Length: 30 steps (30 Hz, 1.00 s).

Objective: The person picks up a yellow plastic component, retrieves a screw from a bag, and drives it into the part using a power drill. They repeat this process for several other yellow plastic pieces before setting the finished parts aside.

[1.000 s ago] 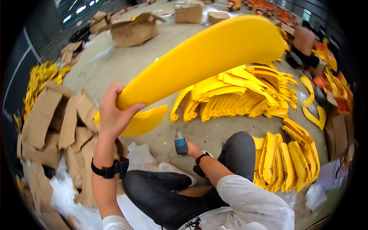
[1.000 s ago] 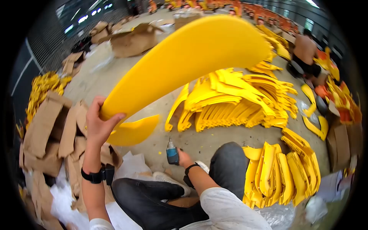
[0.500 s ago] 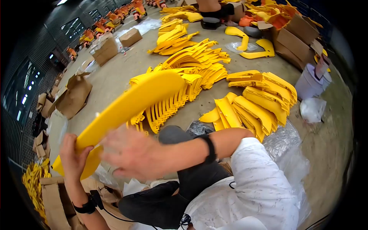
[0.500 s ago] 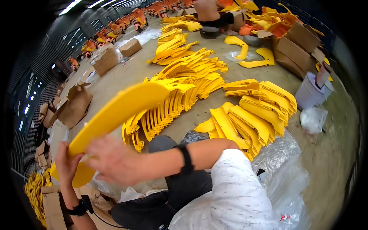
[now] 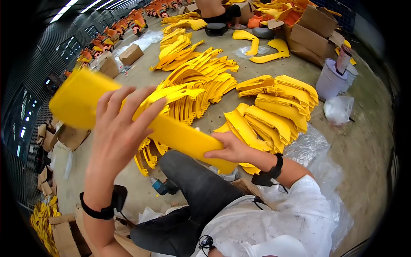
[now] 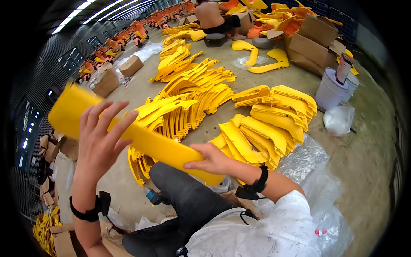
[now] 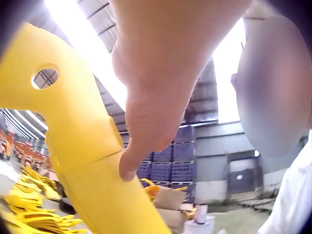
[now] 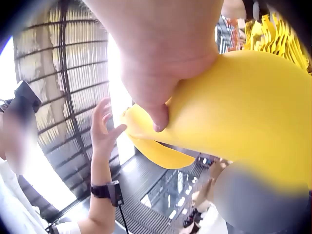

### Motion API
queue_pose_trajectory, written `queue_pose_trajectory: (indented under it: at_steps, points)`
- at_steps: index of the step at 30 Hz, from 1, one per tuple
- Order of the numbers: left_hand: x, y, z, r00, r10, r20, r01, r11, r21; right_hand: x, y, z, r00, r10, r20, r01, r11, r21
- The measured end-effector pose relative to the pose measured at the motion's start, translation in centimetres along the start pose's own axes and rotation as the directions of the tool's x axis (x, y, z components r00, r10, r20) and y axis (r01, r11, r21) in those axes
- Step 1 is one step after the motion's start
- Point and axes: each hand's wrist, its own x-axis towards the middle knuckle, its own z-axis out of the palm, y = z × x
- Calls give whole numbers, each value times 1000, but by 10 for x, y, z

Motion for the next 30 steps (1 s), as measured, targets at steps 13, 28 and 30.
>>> queue_pose_trajectory:
  at_steps: [13,28,30]
  points:
    - [51,89,-20,917,51,-395,-391,-72,-918,-50,22,-56,757,271,-594,-14,916,400]
    - [-58,35,135,922,-167,350,377,179,-909,-15,113,-157,561,181,-808,44,968,247]
    - [-83,27,159,851,-179,495,514,82,-854,-3,123,-172,546,179,-818,40,970,239]
